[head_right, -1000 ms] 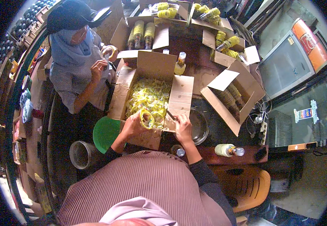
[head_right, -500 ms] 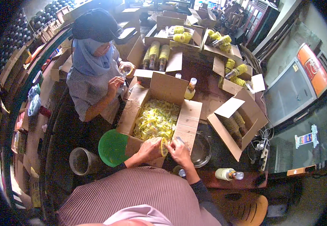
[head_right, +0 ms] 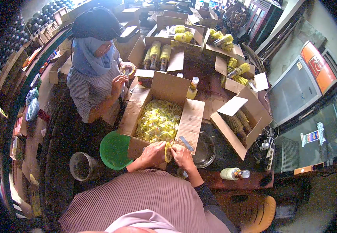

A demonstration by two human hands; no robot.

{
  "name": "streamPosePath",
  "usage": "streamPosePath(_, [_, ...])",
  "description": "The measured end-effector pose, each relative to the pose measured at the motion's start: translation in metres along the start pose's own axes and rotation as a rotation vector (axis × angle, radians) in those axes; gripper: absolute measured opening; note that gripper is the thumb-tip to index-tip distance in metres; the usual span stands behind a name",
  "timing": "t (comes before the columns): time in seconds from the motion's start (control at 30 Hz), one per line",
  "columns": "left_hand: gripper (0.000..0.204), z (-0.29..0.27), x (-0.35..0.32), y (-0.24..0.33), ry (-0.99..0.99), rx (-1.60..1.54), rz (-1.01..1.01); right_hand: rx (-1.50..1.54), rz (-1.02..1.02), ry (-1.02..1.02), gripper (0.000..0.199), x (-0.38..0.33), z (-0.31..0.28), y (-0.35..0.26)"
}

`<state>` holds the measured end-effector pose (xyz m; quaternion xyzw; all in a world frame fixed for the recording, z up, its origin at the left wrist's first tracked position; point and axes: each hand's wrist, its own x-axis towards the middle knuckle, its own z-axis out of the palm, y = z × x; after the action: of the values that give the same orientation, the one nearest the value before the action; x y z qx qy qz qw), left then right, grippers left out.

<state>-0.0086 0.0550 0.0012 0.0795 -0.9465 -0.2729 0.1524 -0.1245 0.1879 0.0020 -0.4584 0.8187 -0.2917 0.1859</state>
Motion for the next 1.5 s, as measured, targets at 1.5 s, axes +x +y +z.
streamPosePath(1.5, [0.05, 0.004, -0.008, -0.024, 0.252, -0.713, -0.225, 0.255, -0.06, 0.625, 0.012, 0.018, -0.029, 0.001])
